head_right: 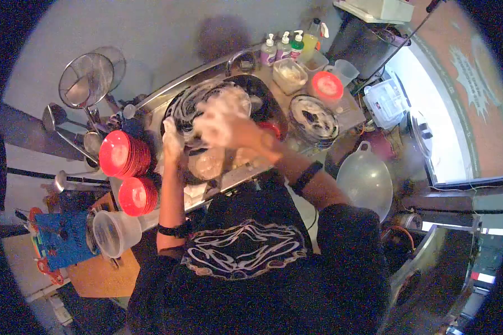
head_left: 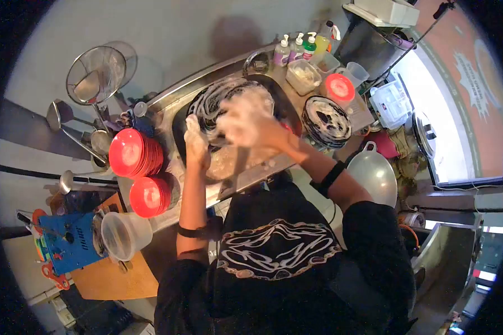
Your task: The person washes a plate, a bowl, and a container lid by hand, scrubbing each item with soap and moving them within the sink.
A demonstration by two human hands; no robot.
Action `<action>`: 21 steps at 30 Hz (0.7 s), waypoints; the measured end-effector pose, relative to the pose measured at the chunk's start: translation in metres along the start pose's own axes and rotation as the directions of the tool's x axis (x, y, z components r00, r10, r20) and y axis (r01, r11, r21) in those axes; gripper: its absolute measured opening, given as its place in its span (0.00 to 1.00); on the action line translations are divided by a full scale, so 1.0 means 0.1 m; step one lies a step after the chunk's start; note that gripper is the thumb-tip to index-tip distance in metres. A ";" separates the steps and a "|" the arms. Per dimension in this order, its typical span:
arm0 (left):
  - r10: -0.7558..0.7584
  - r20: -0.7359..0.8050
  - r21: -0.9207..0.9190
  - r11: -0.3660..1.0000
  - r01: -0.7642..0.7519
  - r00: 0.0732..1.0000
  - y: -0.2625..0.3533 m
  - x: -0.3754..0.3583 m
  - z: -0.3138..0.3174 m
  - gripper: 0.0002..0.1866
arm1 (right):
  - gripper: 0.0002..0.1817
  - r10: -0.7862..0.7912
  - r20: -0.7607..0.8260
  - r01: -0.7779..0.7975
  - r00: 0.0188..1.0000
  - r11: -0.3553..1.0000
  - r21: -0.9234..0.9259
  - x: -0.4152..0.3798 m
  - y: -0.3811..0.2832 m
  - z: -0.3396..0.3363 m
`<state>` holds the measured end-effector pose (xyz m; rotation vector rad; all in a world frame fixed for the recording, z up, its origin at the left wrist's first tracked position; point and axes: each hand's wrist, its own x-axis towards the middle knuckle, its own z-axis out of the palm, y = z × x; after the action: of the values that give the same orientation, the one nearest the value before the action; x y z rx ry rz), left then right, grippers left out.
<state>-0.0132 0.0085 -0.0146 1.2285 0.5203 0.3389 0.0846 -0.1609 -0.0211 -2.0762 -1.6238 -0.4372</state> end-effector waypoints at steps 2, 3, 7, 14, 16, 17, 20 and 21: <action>0.031 0.034 0.147 0.989 -0.035 0.999 -0.22 0.09 -0.03 0.39 | 0.27 0.272 -0.172 -0.292 0.947 0.950 -0.108 0.16 -0.05 -0.12; -0.030 0.018 0.280 0.960 0.024 0.999 -0.30 0.14 0.02 0.40 | 0.28 0.490 -0.363 -0.570 0.793 0.806 -0.159 0.23 -0.07 -0.15; 0.056 0.061 0.373 0.925 -0.075 0.997 -0.33 0.09 0.22 0.36 | 0.33 0.339 -0.320 -0.334 0.884 0.940 0.072 0.41 -0.13 0.03; -0.082 0.238 0.662 0.743 -0.100 0.968 0.27 -0.20 0.03 0.20 | 0.29 0.139 -0.399 -0.180 0.907 0.981 -0.068 0.54 0.29 -0.26; 0.147 0.271 0.662 0.689 -0.295 0.951 0.23 -0.27 0.03 0.19 | 0.25 -0.056 -0.317 0.034 0.947 0.997 -0.075 0.65 0.22 -0.20; 0.361 0.305 0.651 0.596 -0.470 0.881 0.18 -0.29 0.03 0.19 | 0.23 -0.271 -0.270 0.241 0.924 0.961 -0.139 0.69 0.16 -0.14; 0.508 0.518 0.612 0.341 -0.713 0.688 -0.14 0.06 -0.27 0.17 | 0.14 -0.485 -0.366 0.417 0.794 0.873 -0.253 0.82 0.24 0.13; 0.548 0.461 0.672 0.298 -0.678 0.698 -0.15 0.07 -0.28 0.17 | 0.13 -0.440 -0.403 0.356 0.802 0.895 -0.269 0.88 0.10 -0.18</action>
<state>-0.0235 0.0299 -0.0367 2.3851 -0.0224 0.7122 0.1165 -0.1009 0.0379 -1.5564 -1.7620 -1.1643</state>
